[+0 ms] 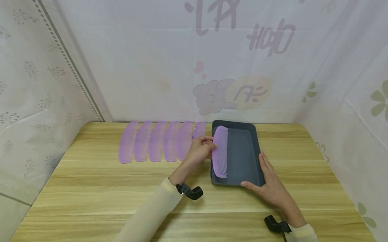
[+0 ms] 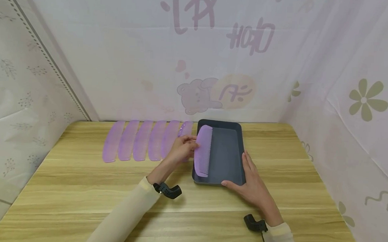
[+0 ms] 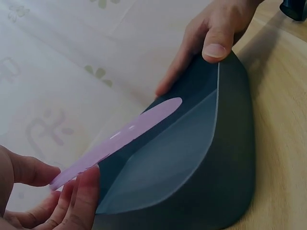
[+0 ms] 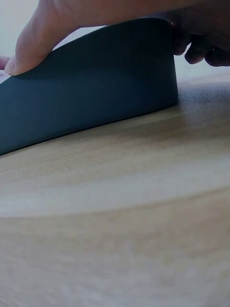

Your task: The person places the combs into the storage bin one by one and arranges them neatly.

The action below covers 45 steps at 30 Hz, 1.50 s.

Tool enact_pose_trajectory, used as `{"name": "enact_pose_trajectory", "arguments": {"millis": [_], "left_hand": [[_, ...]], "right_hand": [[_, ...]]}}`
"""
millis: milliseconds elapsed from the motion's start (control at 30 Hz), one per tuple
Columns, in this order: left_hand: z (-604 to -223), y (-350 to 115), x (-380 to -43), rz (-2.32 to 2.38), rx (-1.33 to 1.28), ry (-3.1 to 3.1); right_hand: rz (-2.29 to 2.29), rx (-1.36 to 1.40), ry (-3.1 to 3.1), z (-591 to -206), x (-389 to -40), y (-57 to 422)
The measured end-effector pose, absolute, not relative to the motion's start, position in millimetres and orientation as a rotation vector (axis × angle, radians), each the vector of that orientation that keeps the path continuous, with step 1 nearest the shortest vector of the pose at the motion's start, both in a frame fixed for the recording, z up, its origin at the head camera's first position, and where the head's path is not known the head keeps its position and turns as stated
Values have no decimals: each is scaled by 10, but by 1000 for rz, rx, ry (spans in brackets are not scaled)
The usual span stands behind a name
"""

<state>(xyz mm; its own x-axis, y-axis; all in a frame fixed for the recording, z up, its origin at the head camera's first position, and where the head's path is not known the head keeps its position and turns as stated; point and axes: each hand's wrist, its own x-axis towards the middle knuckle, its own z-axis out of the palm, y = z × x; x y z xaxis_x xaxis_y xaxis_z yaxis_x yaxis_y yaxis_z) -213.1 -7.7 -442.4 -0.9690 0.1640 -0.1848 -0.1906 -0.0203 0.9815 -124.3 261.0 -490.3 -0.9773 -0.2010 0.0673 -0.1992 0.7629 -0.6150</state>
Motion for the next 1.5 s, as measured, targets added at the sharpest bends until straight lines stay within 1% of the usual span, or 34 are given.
{"name": "enact_pose_trajectory", "arguments": {"millis": [700, 1500], "left_hand": [[-4372, 136, -2142, 2066, 19, 2015], [-4389, 499, -2233, 1995, 25, 1972]], "right_hand": [[-1019, -309, 2939, -4880, -1254, 2590], [-1030, -309, 2946, -4892, -1260, 2608]]}}
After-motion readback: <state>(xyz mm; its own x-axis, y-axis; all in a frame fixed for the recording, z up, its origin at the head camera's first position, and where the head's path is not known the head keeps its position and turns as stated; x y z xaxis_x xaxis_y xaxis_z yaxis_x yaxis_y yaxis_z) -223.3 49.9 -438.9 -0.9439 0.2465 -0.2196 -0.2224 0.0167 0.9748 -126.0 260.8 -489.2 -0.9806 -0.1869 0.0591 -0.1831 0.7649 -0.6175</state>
